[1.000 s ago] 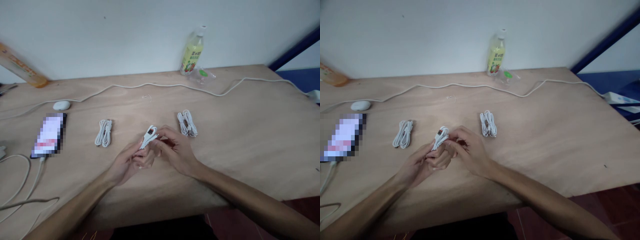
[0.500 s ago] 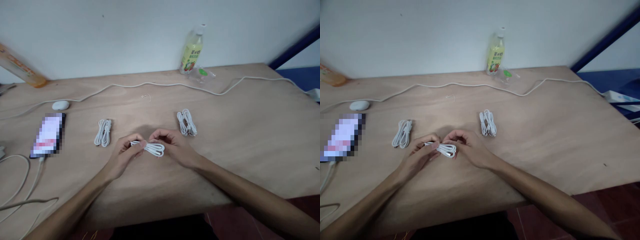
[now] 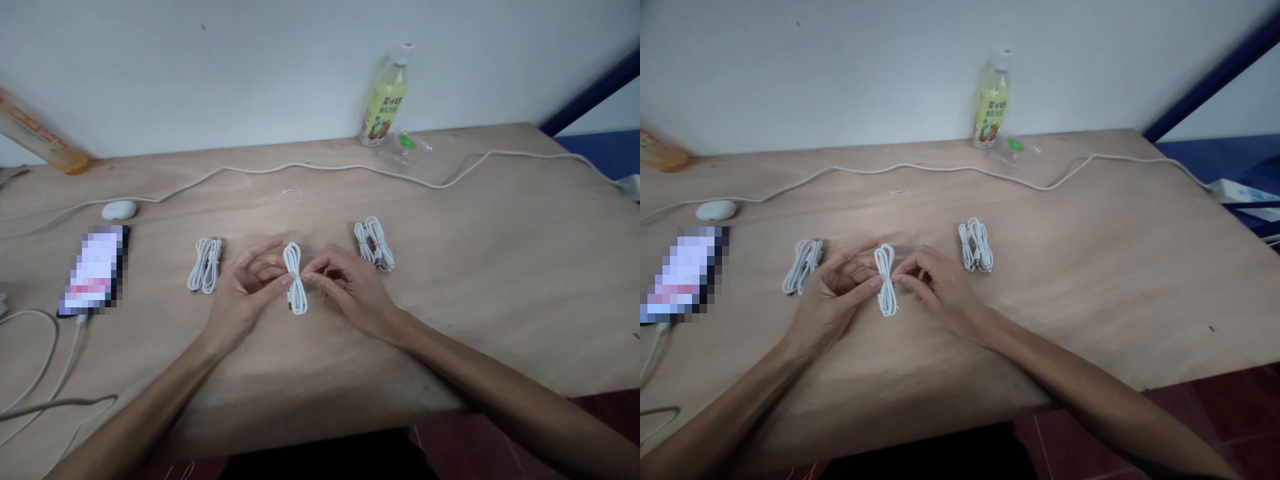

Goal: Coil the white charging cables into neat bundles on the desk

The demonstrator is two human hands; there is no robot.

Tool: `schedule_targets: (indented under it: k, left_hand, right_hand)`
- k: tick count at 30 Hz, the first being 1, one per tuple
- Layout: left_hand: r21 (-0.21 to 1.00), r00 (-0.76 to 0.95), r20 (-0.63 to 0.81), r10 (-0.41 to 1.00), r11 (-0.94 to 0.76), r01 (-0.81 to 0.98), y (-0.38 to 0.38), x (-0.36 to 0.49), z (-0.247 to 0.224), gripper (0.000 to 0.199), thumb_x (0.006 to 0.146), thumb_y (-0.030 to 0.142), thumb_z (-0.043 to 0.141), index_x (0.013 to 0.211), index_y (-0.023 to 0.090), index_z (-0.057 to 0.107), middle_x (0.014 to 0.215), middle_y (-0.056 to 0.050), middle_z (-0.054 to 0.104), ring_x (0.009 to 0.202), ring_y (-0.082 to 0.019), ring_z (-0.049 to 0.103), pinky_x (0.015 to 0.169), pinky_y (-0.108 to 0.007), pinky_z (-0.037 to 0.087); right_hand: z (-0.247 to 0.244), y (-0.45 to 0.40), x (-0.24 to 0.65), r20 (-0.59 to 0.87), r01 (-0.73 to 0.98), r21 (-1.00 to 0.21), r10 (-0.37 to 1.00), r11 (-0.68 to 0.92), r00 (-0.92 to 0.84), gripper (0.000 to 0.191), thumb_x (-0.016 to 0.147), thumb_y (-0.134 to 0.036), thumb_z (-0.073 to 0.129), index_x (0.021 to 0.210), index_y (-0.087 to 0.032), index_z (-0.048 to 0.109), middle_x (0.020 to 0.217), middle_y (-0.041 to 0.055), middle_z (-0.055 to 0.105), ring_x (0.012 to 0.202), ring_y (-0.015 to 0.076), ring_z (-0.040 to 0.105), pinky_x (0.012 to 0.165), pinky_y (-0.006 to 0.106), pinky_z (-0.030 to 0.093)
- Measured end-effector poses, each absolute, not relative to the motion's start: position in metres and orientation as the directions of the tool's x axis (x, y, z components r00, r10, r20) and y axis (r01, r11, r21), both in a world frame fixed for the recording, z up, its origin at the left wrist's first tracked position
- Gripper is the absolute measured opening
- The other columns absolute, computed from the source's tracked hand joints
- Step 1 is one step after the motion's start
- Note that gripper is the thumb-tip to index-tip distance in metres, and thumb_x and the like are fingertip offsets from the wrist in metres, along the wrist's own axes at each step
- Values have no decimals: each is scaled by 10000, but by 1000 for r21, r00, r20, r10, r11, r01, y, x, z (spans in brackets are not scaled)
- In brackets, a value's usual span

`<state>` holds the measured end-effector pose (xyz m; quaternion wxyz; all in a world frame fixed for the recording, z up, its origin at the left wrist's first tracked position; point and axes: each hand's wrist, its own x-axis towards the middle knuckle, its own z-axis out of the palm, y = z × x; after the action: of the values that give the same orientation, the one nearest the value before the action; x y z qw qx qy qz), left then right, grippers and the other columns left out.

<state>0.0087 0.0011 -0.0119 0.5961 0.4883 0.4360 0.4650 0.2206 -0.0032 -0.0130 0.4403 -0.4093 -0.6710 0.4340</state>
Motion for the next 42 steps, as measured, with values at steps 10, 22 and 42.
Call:
schedule_targets:
  k: [10,22,42]
  left_hand:
    - [972,198,-149,969,180,-153,0,7,-13,678,777,247,969,1408,167,737,1071,-69,856,970,-203,813,932,-353,681]
    - [804,184,477,859,-512,303,-16,7,-8,215,968,165,778,1074,332,861,1043,-35,856,976,-250,801,941,-442,656]
    - [327,537,671,512,-854,405,-20,-10,-9,556,902,-14,786,1338,330,804,1170,-63,872,1081,-296,838,868,-433,742]
  right_hand:
    - [-17,-3,223,319,288,-864,891,414,-323,178,1101,-284,640,942,-235,703,936,20,723,800,168,619,764,322,540]
    - [-18,-9,215,248,230,-928,947,293,-206,208,1092,-374,672,932,-241,680,909,20,701,801,174,630,694,317,539]
    - [-23,-8,208,-213,-334,-871,890,-360,-403,410,900,-572,869,827,-220,671,757,-36,605,598,107,562,511,247,516]
